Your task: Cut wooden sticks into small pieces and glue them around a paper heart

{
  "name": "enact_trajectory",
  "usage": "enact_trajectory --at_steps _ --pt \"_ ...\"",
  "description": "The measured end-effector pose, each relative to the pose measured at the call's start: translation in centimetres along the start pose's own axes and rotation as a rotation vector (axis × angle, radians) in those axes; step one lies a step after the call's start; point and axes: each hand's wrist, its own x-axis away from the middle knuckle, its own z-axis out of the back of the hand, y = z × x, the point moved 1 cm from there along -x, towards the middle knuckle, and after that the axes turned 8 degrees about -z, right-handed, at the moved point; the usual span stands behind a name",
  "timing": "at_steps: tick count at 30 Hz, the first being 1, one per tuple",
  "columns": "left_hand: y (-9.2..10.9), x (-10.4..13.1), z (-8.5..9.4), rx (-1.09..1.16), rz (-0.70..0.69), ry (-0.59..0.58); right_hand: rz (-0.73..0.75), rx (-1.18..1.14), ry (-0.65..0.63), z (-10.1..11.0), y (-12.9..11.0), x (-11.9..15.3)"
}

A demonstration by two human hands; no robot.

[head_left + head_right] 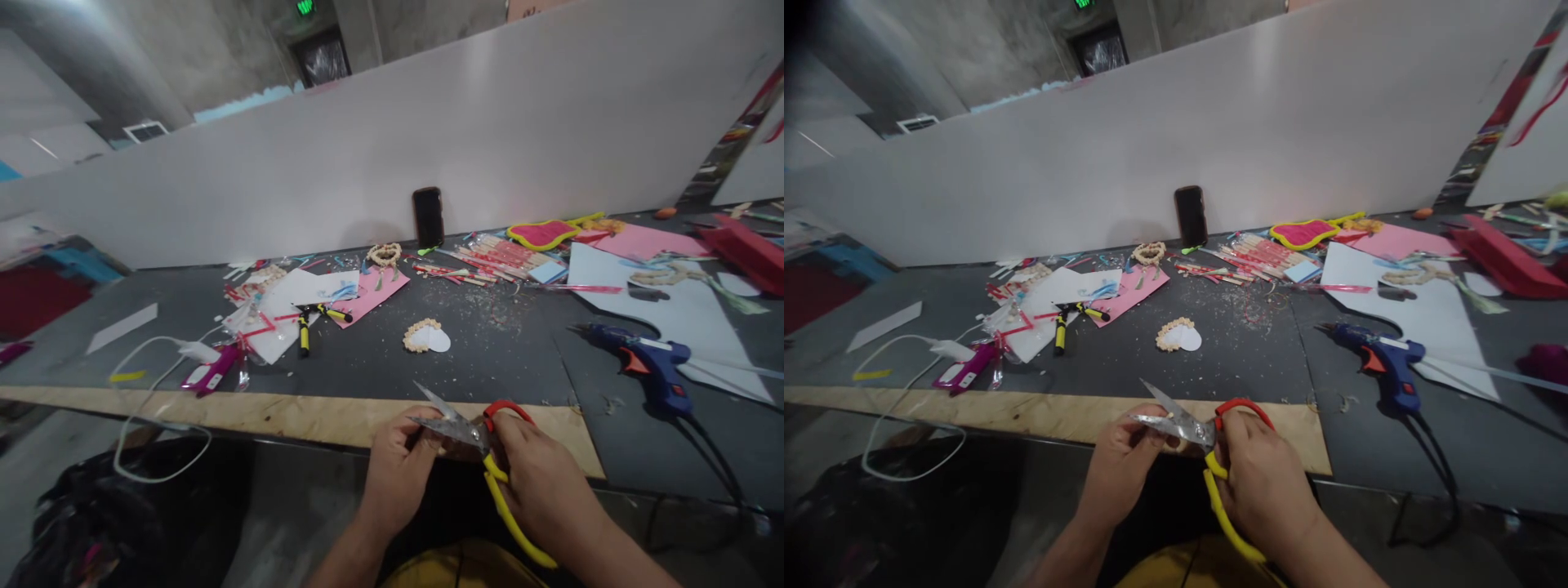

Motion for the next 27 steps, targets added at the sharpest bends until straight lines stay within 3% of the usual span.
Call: enact_trajectory --at_steps 9,19,27 --pt "-0.4 0.4 -0.2 -0.16 -0.046 0.111 -0.022 -0.032 -0.033 -0.2 -0.2 0.3" --pt "1.4 0.2 -0.3 0.037 0.019 -0.095 0.001 -0.14 -0.106 0.4 -0.7 0.4" --pt "1.0 -0.1 -0.3 0.058 0.071 -0.043 -0.048 -0.013 -0.134 0.1 -0.2 0.0"
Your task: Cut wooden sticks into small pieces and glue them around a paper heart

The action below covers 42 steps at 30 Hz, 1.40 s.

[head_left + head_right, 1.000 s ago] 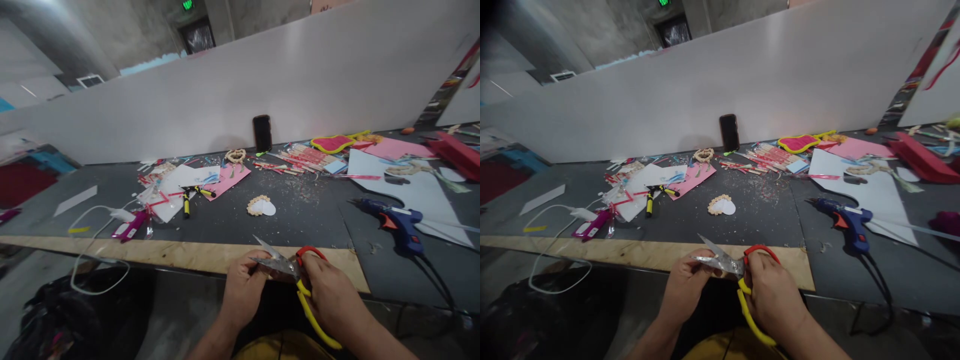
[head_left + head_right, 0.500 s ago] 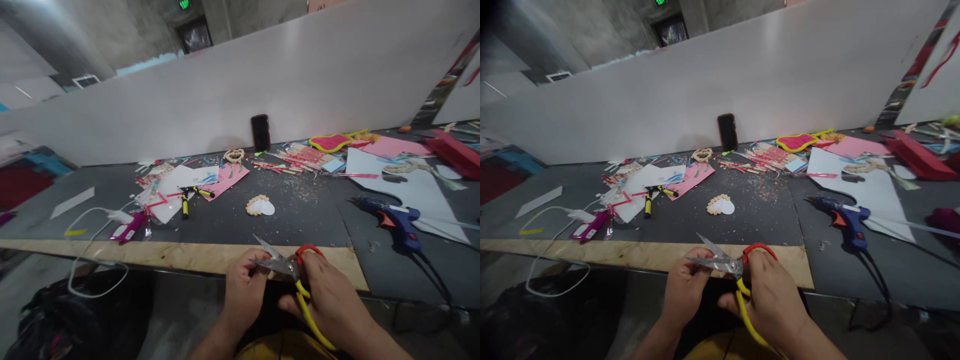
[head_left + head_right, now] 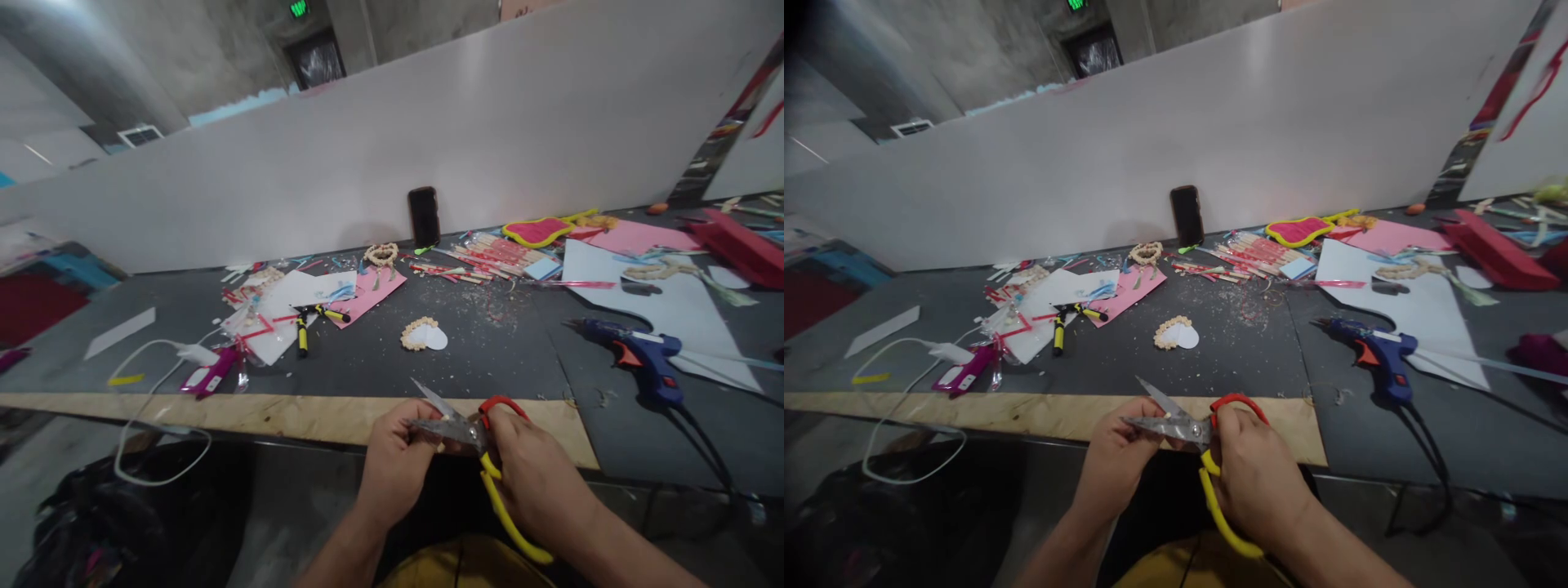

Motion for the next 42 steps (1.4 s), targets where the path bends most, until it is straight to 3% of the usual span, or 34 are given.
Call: enact_trajectory --at_steps 9,14,19,25,29,37,42 --pt "-1.9 -0.3 0.2 0.018 -0.016 0.093 -0.043 0.031 -0.006 0.2 0.1 -0.5" --pt "-2.1 -0.3 0.1 0.026 -0.049 0.066 -0.01 -0.049 0.047 0.4 0.2 -0.5" --pt "-2.3 -0.4 -0.2 0.098 -0.035 0.028 -0.166 -0.244 0.154 0.0 0.5 -0.1" --pt "-2.2 -0.1 -0.3 0.18 -0.014 0.064 0.126 -0.191 0.07 0.3 -0.1 0.1" --pt "-1.2 0.3 -0.5 0.154 0.013 0.008 0.128 -0.212 -0.012 0.9 -0.6 0.1" --pt "-0.2 0.0 -0.3 0.105 0.041 -0.063 0.188 -0.042 0.137 0.8 -0.9 -0.2" --pt "-0.2 -0.5 -0.3 0.103 0.018 -0.016 0.214 0.039 0.158 0.6 -0.7 -0.6"
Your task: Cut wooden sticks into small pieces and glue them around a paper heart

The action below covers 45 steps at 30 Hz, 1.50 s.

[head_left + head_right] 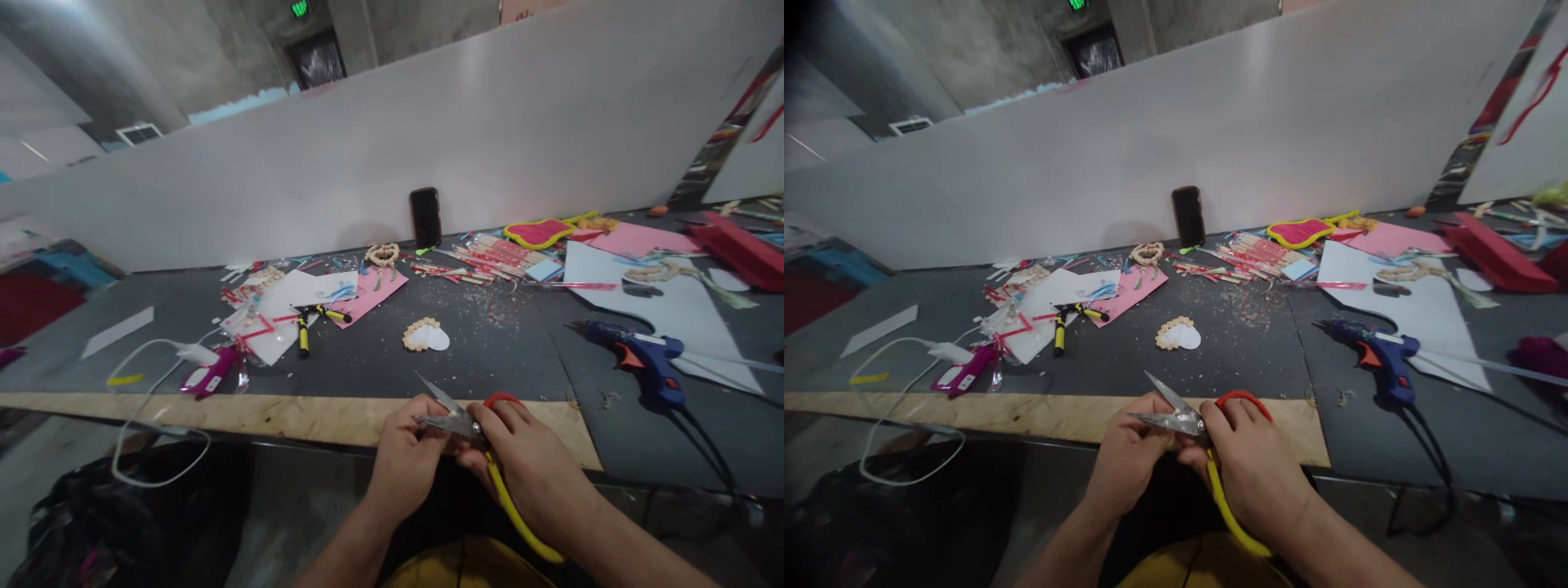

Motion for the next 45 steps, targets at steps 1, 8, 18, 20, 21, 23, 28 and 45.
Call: enact_trajectory --at_steps 1,8,18,20,21,23,28,45 --pt "0.0 -0.1 0.0 0.002 -0.015 0.009 0.001 0.009 -0.004 -0.1 0.1 0.0" --pt "-1.0 -0.5 -0.2 0.009 -0.028 0.033 -0.031 0.065 0.048 -0.1 0.9 -0.1" --pt "-1.3 -0.6 -0.3 -0.017 -0.006 0.092 -0.048 -0.007 0.027 0.4 0.4 0.0" --pt "-1.3 -0.5 -0.5 0.031 0.033 0.056 -0.028 -0.013 0.046 0.5 0.1 0.0" --pt "-1.3 -0.5 -0.5 0.065 0.054 0.039 -0.022 -0.012 0.048 0.6 0.0 0.0" --pt "-1.3 -0.5 -0.6 0.134 0.092 0.01 -0.022 -0.002 0.045 0.6 -0.1 0.1" --pt "-0.8 -0.7 -0.8 0.118 0.099 0.014 -0.046 0.054 0.026 0.2 0.1 0.0" --pt "-1.5 -1.1 -0.5 0.28 0.147 -0.031 -0.05 0.062 -0.02 0.5 0.5 0.0"
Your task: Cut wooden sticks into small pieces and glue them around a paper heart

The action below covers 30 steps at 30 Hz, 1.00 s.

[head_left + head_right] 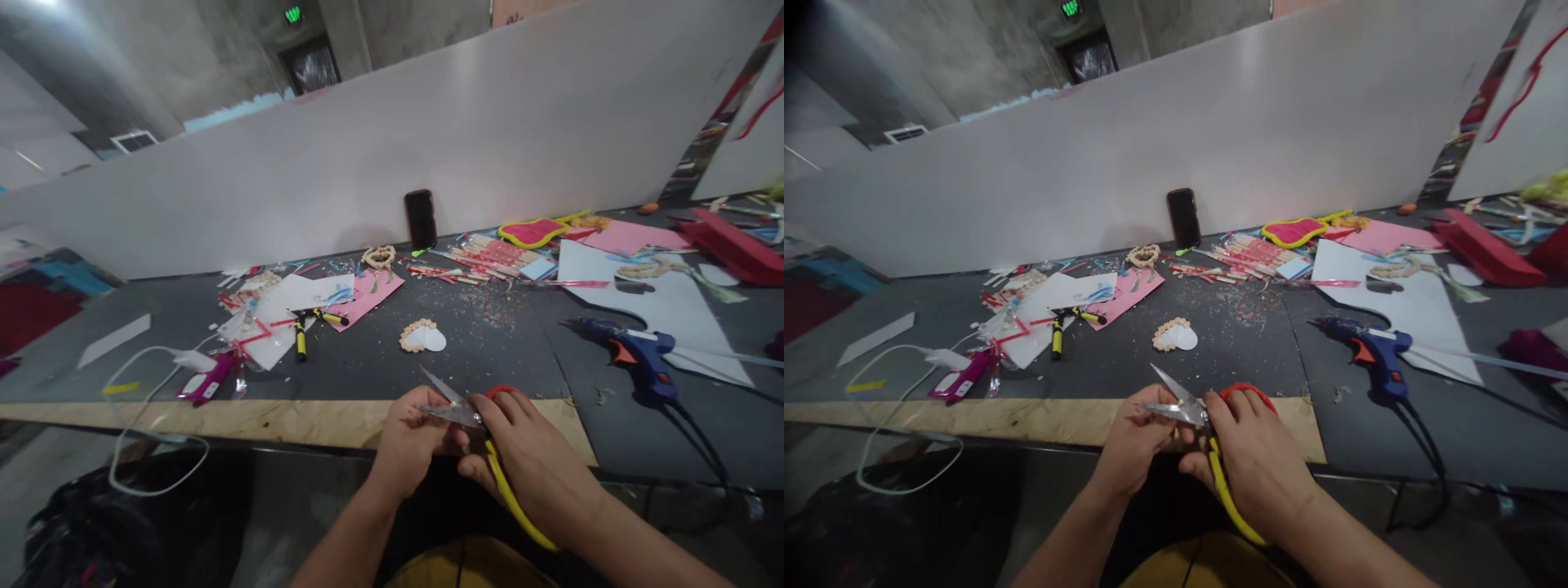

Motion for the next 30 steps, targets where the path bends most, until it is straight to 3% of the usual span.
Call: enact_trajectory --at_steps 5,9,14,20,27,30 --pt "0.2 -0.6 0.6 0.071 0.113 -0.193 0.006 -0.045 -0.007 0.3 -0.2 0.5" --pt "0.1 -0.9 0.7 0.05 0.131 -0.242 0.005 -0.019 -0.022 -0.1 0.0 0.7" --pt "0.0 -0.9 0.1 0.006 0.137 -0.146 -0.01 0.033 -0.053 -0.4 0.9 0.4" --pt "-0.9 -0.5 -0.1 -0.123 -0.047 -0.024 -0.05 0.094 -0.058 0.1 1.2 0.1" --pt "-1.5 0.3 -0.1 -0.48 -0.223 0.111 -0.075 0.091 -0.052 0.2 0.9 0.5" --pt "-1.5 0.3 -0.5 -0.465 -0.286 0.142 -0.051 0.065 -0.017 0.2 0.7 0.6"
